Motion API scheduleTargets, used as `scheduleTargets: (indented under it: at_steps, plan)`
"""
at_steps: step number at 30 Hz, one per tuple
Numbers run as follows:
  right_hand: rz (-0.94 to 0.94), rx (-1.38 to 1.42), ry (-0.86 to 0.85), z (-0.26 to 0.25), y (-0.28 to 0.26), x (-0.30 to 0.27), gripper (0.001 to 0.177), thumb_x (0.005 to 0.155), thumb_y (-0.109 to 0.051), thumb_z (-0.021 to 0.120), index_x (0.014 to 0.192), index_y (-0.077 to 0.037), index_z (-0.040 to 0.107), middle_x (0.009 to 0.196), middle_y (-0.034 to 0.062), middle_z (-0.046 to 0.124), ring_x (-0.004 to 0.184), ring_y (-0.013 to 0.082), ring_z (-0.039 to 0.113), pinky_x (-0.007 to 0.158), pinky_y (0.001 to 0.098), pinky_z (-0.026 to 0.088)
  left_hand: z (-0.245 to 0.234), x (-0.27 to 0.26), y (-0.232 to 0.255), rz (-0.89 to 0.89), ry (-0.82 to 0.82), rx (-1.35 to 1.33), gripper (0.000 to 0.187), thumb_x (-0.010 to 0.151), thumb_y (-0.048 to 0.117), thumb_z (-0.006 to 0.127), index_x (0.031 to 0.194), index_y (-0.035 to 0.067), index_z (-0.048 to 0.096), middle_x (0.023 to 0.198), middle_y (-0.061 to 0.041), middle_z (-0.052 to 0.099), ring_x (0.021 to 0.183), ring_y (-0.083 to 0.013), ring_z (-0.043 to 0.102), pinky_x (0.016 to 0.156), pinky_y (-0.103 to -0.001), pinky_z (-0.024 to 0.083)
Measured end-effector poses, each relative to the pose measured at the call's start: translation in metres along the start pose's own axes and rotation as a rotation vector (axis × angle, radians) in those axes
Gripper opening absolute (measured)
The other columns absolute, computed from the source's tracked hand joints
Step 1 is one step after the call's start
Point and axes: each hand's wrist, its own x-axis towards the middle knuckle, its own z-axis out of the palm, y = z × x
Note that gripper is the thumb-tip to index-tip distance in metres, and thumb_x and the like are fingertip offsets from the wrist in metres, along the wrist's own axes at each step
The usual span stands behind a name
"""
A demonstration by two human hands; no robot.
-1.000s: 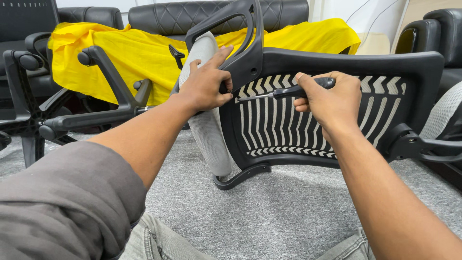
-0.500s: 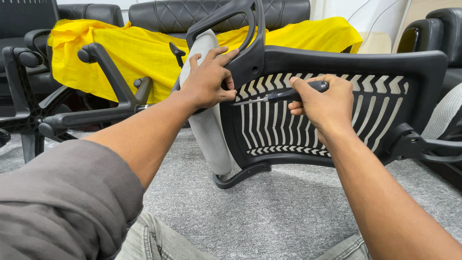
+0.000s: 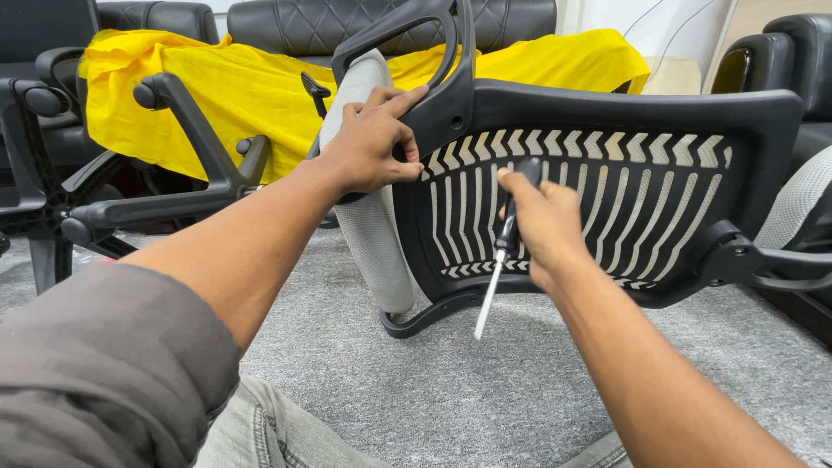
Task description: The person uses a screwdriver to remove screws from the backrest of an office chair. They detach the backrest from the seat and place it on the floor.
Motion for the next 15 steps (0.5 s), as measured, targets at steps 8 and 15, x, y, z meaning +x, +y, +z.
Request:
scheduleTargets:
  at_steps: [8,15]
  plan:
    - [0.188,0.162,-0.192,0.01,0.01,-0.017,0.018,0.091,-0.017,0.066,0.078,-0.008,0.057,0.064,0.0006,0.052,0.043,0.0063,0.045,0.037,0.0219,0.038,-0.001,-0.014,0.012,0.069,0.219,0.034,0.017,0.078,0.026,0.083,0.071,0.013,0.073,0.153,-0.005,0.053,0.136,-0.0308,0.04,0.105,-0.05,0.027]
    - [0.178,0.161,-0.309,0.014,0.011,-0.023,0.011,0.082,-0.007,0.066,0.092,0.0,0.066,0.077,0.0039,0.069,0.042,0.0037,0.043,0.035,0.0203,0.034,0.01,-0.039,0.057,0.031,0.344,-0.053,0.015,0.084,0.022,0.082,0.08,0.012,0.071,0.1,0.002,0.073,0.103,-0.0222,0.06,0.094,-0.042,0.041]
